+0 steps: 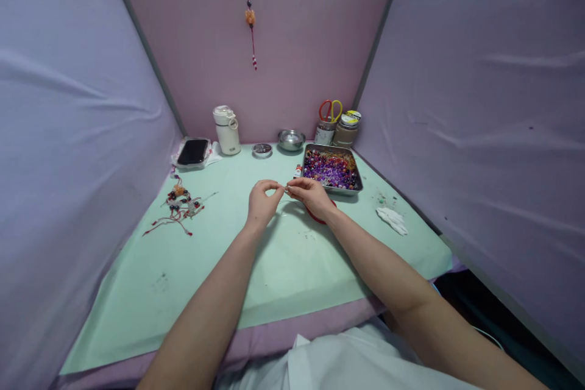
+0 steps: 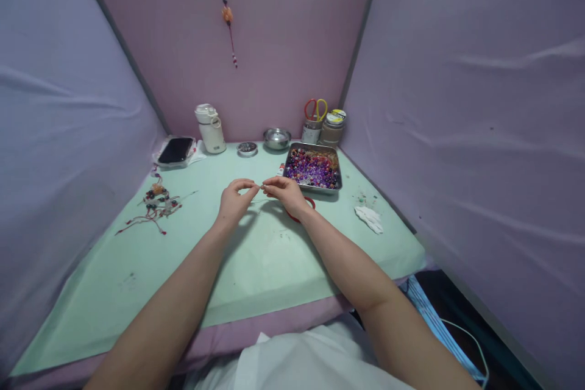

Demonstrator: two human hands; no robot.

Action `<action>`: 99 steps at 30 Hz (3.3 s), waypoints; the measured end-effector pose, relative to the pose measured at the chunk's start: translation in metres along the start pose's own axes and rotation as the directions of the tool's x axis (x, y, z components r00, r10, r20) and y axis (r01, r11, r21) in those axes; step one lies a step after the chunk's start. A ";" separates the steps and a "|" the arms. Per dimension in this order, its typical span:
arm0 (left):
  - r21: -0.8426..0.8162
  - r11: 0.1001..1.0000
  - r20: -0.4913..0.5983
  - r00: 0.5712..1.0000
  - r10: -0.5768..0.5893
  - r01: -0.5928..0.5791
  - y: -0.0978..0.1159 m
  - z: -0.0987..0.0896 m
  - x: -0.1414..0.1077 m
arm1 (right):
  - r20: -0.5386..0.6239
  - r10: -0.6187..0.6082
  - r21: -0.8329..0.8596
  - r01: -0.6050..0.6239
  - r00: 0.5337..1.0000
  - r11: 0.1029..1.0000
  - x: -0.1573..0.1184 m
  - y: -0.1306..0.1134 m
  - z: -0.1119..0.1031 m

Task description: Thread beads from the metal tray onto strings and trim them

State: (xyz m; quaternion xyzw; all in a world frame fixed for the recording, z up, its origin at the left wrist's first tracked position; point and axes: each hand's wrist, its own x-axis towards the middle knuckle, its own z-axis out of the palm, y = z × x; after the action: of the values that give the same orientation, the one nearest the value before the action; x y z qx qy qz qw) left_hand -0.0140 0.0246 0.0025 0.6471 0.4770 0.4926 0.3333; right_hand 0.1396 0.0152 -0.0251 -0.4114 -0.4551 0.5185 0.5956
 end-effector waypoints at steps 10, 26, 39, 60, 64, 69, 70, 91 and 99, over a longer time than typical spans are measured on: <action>0.035 0.999 0.006 1.000 0.017 -0.017 -0.001 0.001 -0.001 | -0.007 0.001 -0.020 -0.001 1.000 1.000 -0.002 -0.002 0.002; 0.073 0.997 0.008 1.000 -0.002 0.002 0.000 0.000 -0.002 | 0.013 -0.012 -0.034 0.012 1.000 0.999 -0.003 -0.002 0.002; 0.083 0.997 0.013 1.000 0.000 -0.001 -0.001 0.001 -0.001 | 0.031 -0.063 -0.086 0.065 0.998 0.994 -0.004 -0.006 0.003; 0.092 0.996 -0.002 1.000 -0.006 0.006 -0.001 0.000 -0.002 | 0.037 -0.072 -0.087 0.075 0.997 0.993 -0.003 -0.004 0.001; 0.092 0.996 0.007 1.000 -0.008 0.007 -0.001 0.000 -0.002 | 0.040 -0.071 -0.101 0.075 0.997 0.992 -0.003 -0.003 0.000; 0.086 0.996 0.005 1.000 -0.011 0.010 -0.001 0.001 -0.002 | 0.041 -0.071 -0.122 0.076 0.997 0.990 -0.004 -0.005 0.002; 0.089 0.996 0.006 1.000 -0.009 0.009 -0.001 0.001 -0.002 | 0.040 -0.072 -0.127 0.076 0.997 0.989 -0.004 -0.006 0.002; -0.123 0.974 0.166 0.972 -0.168 0.189 -0.005 0.000 0.000 | 0.021 -0.112 -0.168 0.114 0.993 0.979 -0.007 -0.009 0.005; -0.193 0.920 0.174 0.934 -0.311 0.342 -0.001 0.001 -0.002 | 0.052 -0.123 -0.203 0.131 0.991 0.970 -0.005 -0.006 0.002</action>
State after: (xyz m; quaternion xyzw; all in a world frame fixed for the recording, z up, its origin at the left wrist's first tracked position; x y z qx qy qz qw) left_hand -0.0135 0.0233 0.0013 0.5502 0.4963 0.4331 0.5132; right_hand 0.1388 0.0094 -0.0194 -0.4307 -0.5434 0.4373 0.5726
